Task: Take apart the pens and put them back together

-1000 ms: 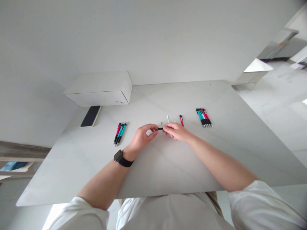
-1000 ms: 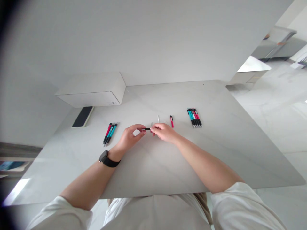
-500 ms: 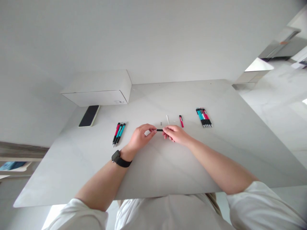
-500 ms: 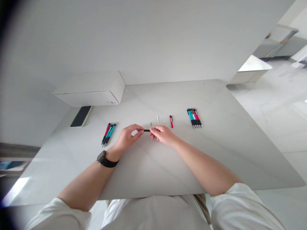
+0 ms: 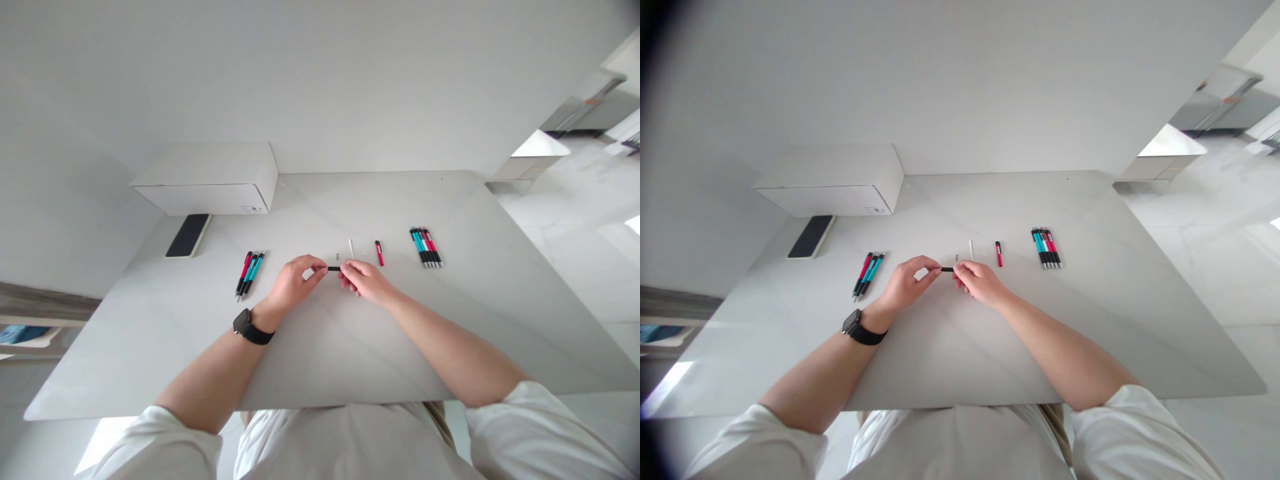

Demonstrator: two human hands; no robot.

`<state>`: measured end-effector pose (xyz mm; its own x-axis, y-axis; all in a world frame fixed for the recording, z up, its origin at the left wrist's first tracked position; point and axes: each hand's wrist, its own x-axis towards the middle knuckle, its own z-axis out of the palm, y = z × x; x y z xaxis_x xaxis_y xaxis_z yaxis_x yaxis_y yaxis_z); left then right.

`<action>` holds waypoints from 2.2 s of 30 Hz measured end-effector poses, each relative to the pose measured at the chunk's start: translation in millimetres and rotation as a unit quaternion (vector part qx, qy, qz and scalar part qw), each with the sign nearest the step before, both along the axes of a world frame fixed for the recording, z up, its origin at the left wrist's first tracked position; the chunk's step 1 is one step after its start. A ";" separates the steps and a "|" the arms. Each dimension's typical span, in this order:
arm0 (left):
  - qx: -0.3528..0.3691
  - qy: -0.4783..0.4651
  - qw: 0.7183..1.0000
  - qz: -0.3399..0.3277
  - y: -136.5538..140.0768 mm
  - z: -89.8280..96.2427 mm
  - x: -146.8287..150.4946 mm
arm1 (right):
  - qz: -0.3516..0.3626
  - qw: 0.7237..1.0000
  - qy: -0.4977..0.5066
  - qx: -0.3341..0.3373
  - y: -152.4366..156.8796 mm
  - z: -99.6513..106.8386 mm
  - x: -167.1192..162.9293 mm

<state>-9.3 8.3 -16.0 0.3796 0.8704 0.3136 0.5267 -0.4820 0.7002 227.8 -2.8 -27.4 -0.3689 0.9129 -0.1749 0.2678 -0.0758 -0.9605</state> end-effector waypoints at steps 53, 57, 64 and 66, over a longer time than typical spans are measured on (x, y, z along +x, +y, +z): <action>0.006 0.084 0.993 0.085 32.6 -27.9 -28.9 | 0.241 0.892 -0.296 0.242 126.7 19.9 -12.9; 0.011 0.102 0.991 0.080 32.9 -30.2 -28.3 | 0.275 0.877 -0.318 0.233 137.4 19.1 -21.8; 0.034 0.136 0.988 0.071 34.3 -30.7 -27.2 | 0.252 0.883 -0.318 0.234 137.3 18.1 -26.4; 0.039 0.146 0.986 0.072 36.0 -31.7 -26.4 | 0.246 0.886 -0.313 0.236 135.3 16.9 -25.8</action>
